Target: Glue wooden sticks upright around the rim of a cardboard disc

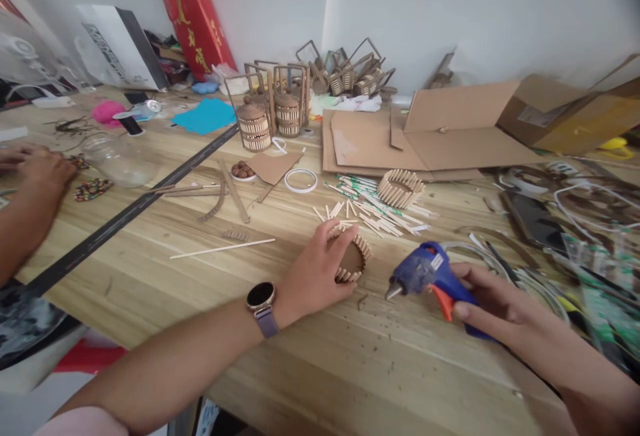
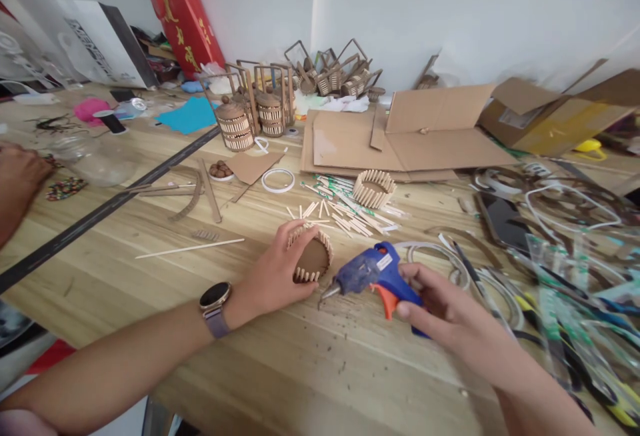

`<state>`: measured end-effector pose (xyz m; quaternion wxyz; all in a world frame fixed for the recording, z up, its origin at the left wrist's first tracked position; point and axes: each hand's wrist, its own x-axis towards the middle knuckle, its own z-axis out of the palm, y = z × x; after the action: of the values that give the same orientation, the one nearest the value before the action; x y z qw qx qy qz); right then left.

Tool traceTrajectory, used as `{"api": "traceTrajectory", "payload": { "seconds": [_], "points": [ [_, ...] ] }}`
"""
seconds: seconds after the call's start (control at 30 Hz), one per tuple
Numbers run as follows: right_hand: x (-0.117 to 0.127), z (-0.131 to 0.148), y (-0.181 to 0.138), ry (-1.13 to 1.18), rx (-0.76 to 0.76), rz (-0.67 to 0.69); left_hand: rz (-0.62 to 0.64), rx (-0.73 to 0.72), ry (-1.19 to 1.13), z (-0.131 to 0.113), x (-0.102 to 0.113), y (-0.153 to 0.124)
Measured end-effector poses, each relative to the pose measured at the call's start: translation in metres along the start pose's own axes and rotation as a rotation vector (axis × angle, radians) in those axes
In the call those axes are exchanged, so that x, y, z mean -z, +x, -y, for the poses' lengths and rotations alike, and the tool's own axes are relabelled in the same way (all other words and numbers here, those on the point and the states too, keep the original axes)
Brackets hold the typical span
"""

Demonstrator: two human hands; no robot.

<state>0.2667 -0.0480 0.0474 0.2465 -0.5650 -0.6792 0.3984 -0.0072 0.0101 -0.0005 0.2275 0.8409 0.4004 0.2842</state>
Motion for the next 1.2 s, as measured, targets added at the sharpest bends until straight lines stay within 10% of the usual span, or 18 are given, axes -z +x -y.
{"api": "traceTrajectory", "payload": {
  "seconds": [0.2, 0.53, 1.2],
  "points": [
    [-0.02, -0.009, -0.001, 0.23, -0.161, -0.261, -0.007, -0.017, -0.008, 0.002, -0.001, 0.0],
    [-0.04, -0.012, 0.001, 0.346, -0.369, -0.28, -0.02, -0.026, 0.001, 0.002, -0.002, -0.001],
    [-0.037, -0.01, 0.01, -0.198, 0.049, -0.076, -0.022, -0.031, 0.006, 0.002, -0.001, -0.001]
  ]
}}
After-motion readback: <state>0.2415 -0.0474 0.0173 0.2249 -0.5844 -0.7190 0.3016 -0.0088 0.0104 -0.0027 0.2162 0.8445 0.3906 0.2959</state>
